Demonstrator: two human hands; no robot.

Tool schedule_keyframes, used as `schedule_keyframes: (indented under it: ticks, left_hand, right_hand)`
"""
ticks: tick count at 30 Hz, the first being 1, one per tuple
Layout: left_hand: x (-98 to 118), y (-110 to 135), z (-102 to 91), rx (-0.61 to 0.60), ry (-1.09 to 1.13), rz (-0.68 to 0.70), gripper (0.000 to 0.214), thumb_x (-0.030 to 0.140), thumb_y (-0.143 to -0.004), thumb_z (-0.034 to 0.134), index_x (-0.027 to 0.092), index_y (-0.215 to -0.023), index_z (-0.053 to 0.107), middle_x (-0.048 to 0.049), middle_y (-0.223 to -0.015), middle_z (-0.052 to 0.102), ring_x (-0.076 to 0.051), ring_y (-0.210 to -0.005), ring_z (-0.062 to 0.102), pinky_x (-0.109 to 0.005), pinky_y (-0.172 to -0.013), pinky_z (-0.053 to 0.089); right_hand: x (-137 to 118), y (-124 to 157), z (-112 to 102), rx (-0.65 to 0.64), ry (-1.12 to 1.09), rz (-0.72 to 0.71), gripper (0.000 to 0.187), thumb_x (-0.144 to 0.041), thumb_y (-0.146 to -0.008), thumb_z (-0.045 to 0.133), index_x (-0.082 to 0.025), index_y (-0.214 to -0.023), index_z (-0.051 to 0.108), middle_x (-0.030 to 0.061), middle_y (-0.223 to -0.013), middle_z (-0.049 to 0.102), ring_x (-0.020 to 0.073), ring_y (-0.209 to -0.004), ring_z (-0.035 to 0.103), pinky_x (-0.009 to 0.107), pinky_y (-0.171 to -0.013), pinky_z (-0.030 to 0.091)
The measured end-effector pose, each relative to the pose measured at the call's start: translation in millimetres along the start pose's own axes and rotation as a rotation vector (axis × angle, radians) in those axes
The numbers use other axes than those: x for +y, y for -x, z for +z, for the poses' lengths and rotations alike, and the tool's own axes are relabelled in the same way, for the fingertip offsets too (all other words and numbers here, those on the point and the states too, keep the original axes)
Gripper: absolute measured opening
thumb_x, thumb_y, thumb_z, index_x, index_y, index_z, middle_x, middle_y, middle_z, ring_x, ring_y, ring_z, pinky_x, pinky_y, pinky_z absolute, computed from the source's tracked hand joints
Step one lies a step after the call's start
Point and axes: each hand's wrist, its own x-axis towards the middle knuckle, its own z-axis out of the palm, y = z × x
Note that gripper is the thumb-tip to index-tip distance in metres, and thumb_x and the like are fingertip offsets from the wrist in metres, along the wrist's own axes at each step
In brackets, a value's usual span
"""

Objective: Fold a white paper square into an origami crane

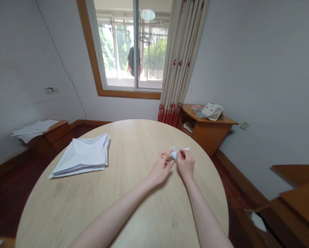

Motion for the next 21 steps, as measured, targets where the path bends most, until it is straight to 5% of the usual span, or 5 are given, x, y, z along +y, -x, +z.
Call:
schedule_keyframes:
  ticks: [9, 21]
  left_hand:
    - [-15.0, -25.1, 17.3, 0.048, -0.1, -0.048, 0.041, 0.018, -0.087, 0.052, 0.011, -0.128, 0.053, -0.0154, -0.127, 0.054, -0.026, -0.12, 0.049, -0.039, -0.105, 0.036]
    - [-11.1, -30.1, 22.7, 0.035, -0.195, -0.082, 0.043, 0.029, -0.086, 0.058, 0.02, -0.128, 0.057, -0.0119, -0.121, 0.055, -0.027, -0.117, 0.045, -0.04, -0.103, 0.034]
  right_hand:
    - [20.6, -4.2, -4.4, 0.067, 0.135, 0.003, 0.023, -0.039, -0.08, 0.047, -0.018, -0.078, 0.058, 0.0073, -0.073, 0.06, 0.0209, -0.066, 0.054, 0.036, -0.066, 0.045]
    - [26.0, -6.8, -8.6, 0.065, 0.218, 0.062, 0.04, -0.053, -0.082, 0.046, -0.015, -0.087, 0.061, 0.0107, -0.081, 0.063, 0.0222, -0.067, 0.053, 0.035, -0.066, 0.042]
